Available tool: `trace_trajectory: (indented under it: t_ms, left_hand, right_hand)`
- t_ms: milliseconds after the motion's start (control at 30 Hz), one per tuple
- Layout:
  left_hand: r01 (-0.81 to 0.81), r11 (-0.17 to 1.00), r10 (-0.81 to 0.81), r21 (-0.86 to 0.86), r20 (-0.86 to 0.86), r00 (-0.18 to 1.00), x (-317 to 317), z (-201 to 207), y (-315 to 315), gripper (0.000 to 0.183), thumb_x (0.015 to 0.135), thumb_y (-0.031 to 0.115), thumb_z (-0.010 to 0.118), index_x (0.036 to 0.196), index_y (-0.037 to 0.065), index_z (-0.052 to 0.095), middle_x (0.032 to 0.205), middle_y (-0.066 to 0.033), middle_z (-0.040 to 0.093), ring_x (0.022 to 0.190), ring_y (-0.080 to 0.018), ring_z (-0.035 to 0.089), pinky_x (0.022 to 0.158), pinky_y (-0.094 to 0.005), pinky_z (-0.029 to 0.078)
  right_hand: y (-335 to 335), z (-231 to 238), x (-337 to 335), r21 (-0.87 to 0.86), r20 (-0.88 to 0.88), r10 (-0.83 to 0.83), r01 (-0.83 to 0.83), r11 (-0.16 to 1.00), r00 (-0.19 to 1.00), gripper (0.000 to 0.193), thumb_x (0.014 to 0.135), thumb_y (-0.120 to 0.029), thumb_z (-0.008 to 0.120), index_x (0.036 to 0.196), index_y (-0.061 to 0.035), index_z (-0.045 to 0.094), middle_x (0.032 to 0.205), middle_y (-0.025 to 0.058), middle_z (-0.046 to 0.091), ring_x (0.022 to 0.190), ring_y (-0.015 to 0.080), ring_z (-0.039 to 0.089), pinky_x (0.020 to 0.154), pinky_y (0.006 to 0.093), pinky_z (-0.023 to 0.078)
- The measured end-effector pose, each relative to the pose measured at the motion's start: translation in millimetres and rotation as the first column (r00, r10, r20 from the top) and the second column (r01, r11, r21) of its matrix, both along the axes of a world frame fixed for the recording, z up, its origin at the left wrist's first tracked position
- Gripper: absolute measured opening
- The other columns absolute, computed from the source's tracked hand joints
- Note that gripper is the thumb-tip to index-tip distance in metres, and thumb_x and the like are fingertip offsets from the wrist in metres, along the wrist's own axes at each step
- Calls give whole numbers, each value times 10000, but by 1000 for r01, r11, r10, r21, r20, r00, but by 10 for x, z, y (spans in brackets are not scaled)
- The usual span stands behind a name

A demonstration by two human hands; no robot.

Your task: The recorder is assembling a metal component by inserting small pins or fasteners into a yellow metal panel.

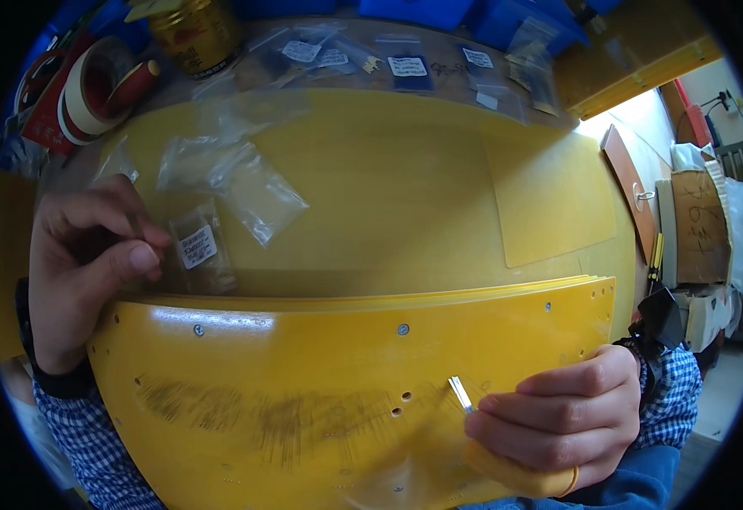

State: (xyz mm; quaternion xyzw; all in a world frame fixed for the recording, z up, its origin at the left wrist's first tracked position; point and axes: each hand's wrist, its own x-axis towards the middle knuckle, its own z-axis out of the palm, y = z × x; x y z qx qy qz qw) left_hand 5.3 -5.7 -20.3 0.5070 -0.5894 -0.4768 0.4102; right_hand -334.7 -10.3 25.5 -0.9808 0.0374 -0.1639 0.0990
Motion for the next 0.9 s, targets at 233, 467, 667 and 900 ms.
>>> trace_trajectory:
  t_ms: [233,467,667,900]
  left_hand:
    - [-9,1000,9,-4,-2,1000,46,-22,42,99,741,-27,666,810,10,605,790,-117,604,630,-121,575,597,-222,473]
    - [8,1000,-8,3,-28,1000,10,12,-4,108,736,-32,669,814,7,606,787,-118,605,632,-124,571,599,-226,469]
    - [-9,1000,9,-7,-52,999,20,-28,46,103,740,-39,663,814,4,607,785,-117,606,640,-119,570,606,-228,466]
    - [1,1000,-2,-20,-36,999,36,-46,38,102,744,-32,668,817,7,609,789,-118,609,639,-119,570,607,-227,467]
  right_hand:
    - [-10,-104,81,-147,135,-6,26,989,991,138,751,-59,545,762,-131,662,784,-41,664,673,66,624,668,179,423]
    - [4,2,73,-125,104,-84,97,987,991,112,743,-58,576,765,-120,667,806,-19,670,681,73,624,651,179,427]
    - [34,-4,1,253,31,-154,141,957,988,108,820,-55,567,828,-121,652,896,16,680,726,96,631,689,190,447]
    - [30,-43,21,-28,18,-25,25,999,1000,122,791,-54,567,798,-135,658,874,-10,673,724,84,629,686,182,439]
